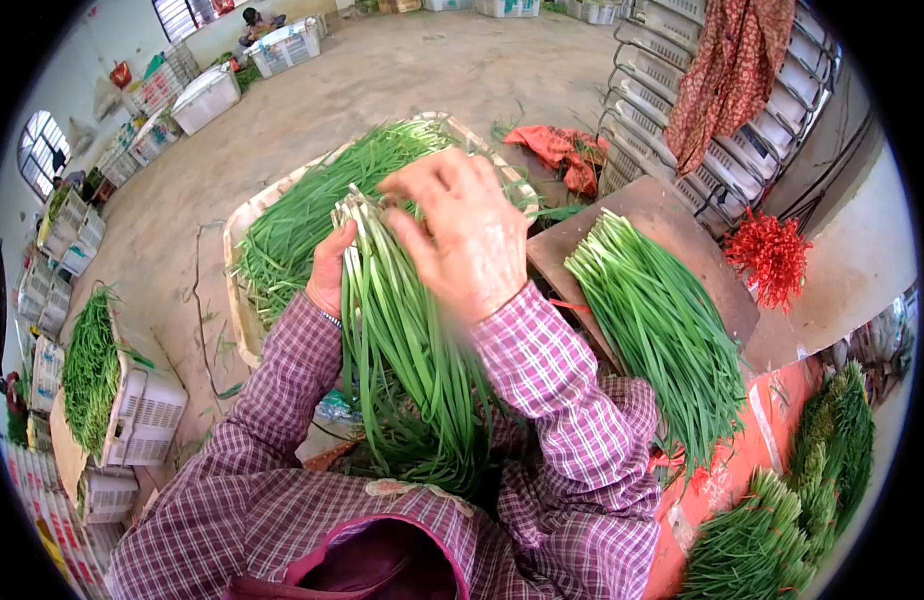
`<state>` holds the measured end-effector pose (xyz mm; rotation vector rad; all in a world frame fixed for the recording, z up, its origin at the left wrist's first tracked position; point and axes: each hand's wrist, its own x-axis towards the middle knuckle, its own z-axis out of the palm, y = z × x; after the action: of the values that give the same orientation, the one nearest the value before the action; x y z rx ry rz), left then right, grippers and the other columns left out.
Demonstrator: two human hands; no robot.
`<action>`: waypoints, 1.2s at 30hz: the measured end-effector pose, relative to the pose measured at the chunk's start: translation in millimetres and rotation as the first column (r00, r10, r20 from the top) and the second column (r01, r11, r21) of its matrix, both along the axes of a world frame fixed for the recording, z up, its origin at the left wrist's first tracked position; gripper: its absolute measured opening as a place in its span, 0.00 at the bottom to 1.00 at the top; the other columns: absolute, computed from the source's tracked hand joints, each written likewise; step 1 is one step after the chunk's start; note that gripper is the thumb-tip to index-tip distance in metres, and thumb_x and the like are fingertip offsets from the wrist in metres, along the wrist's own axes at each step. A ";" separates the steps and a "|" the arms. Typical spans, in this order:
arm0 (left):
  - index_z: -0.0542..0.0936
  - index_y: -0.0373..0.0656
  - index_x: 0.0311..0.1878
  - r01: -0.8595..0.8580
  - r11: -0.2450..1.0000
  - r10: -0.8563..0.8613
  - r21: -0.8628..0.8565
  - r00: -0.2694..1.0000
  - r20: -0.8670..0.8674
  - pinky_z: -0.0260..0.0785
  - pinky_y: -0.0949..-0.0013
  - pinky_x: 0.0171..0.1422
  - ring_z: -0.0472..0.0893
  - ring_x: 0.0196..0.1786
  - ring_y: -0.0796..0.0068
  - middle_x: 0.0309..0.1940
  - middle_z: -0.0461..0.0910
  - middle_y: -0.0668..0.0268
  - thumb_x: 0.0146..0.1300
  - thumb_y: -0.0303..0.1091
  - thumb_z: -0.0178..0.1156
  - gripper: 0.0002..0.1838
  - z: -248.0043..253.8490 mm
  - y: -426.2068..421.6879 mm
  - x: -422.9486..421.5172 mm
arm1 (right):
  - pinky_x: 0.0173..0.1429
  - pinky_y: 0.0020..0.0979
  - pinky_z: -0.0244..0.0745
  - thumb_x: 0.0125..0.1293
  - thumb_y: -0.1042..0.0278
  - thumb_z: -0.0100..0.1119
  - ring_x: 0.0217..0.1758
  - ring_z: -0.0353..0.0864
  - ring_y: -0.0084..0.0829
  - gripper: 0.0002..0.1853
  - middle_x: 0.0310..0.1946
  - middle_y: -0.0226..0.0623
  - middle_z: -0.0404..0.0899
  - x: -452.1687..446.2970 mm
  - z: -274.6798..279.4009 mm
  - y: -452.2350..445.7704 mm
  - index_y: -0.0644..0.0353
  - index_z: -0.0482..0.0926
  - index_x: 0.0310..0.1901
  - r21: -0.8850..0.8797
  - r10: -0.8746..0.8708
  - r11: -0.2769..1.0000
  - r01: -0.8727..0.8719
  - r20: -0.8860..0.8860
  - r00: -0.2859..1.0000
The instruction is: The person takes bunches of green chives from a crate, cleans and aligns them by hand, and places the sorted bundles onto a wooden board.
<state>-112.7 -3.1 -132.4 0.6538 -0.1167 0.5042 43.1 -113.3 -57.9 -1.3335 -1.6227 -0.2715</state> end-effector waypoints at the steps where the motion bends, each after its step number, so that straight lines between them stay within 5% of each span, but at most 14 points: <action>1: 0.68 0.40 0.66 -0.026 0.998 0.023 -0.059 0.998 -0.056 0.80 0.57 0.53 0.83 0.49 0.61 0.51 0.79 0.56 0.65 0.40 0.60 0.28 -8.6 5.6 -3.1 | 0.51 0.38 0.73 0.55 0.69 0.65 0.47 0.76 0.37 0.12 0.41 0.31 0.78 -2.4 -7.2 2.1 0.52 0.80 0.43 0.022 0.028 0.999 -0.031 0.122 0.992; 2: 0.70 0.40 0.64 -0.054 0.992 0.041 -0.116 0.993 -0.113 0.80 0.57 0.52 0.83 0.48 0.61 0.50 0.80 0.57 0.66 0.41 0.60 0.26 -16.2 9.9 -4.4 | 0.48 0.38 0.73 0.53 0.69 0.65 0.47 0.75 0.37 0.11 0.41 0.31 0.76 -5.1 -11.4 2.5 0.53 0.80 0.40 0.040 0.052 0.997 -0.064 0.242 0.969; 7: 0.70 0.43 0.63 -0.065 0.988 0.051 -0.144 0.994 -0.095 0.80 0.55 0.53 0.84 0.48 0.62 0.49 0.80 0.58 0.67 0.39 0.59 0.23 -8.6 1.6 0.2 | 0.56 0.38 0.66 0.51 0.70 0.63 0.52 0.73 0.36 0.10 0.45 0.31 0.75 -10.8 -6.6 -4.7 0.56 0.78 0.37 0.031 -0.024 0.999 0.015 0.304 0.952; 12: 0.71 0.42 0.61 -0.051 0.989 0.035 -0.140 0.993 -0.113 0.79 0.55 0.54 0.83 0.49 0.61 0.49 0.80 0.57 0.66 0.41 0.59 0.23 -11.4 4.0 -0.2 | 0.58 0.41 0.64 0.52 0.68 0.63 0.53 0.72 0.37 0.11 0.47 0.32 0.74 -11.0 -13.5 -5.7 0.55 0.78 0.39 -0.048 0.052 0.998 -0.044 0.176 0.983; 18: 0.74 0.42 0.58 -0.010 0.983 -0.001 -0.186 0.998 -0.061 0.79 0.53 0.56 0.83 0.50 0.59 0.49 0.81 0.55 0.66 0.45 0.60 0.22 -13.7 4.0 -0.2 | 0.62 0.43 0.62 0.51 0.70 0.63 0.57 0.71 0.37 0.12 0.49 0.31 0.74 -5.6 -19.7 -2.7 0.53 0.79 0.39 0.000 0.003 1.000 -0.003 0.189 0.982; 22: 0.75 0.41 0.56 -0.128 0.981 0.101 -0.143 0.978 -0.184 0.81 0.56 0.49 0.85 0.43 0.63 0.45 0.82 0.58 0.69 0.41 0.56 0.18 -18.2 4.8 0.2 | 0.64 0.44 0.61 0.48 0.71 0.62 0.59 0.70 0.36 0.12 0.52 0.29 0.74 -6.4 -18.6 -2.2 0.53 0.80 0.37 0.004 0.034 0.999 -0.037 0.314 0.949; 30: 0.74 0.41 0.58 -0.113 0.984 0.092 -0.136 0.984 -0.153 0.81 0.56 0.51 0.84 0.46 0.63 0.47 0.82 0.57 0.64 0.41 0.62 0.22 -15.5 -0.4 4.0 | 0.61 0.43 0.65 0.50 0.70 0.65 0.54 0.73 0.37 0.06 0.49 0.28 0.77 -4.1 -16.6 6.8 0.54 0.78 0.29 0.059 0.054 0.995 -0.076 0.309 0.950; 36: 0.72 0.40 0.60 -0.057 0.988 0.021 -0.141 0.970 -0.243 0.82 0.58 0.51 0.84 0.46 0.64 0.46 0.81 0.58 0.55 0.28 0.67 0.28 -10.9 -2.8 1.1 | 0.50 0.39 0.74 0.54 0.69 0.65 0.49 0.77 0.36 0.06 0.43 0.27 0.77 -3.9 -16.8 15.9 0.52 0.78 0.33 0.035 -0.010 0.999 0.000 0.285 0.958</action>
<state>-111.7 -5.9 -143.3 0.5682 0.1617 0.4626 39.2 -97.4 -74.7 -1.3179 -1.8444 -0.5127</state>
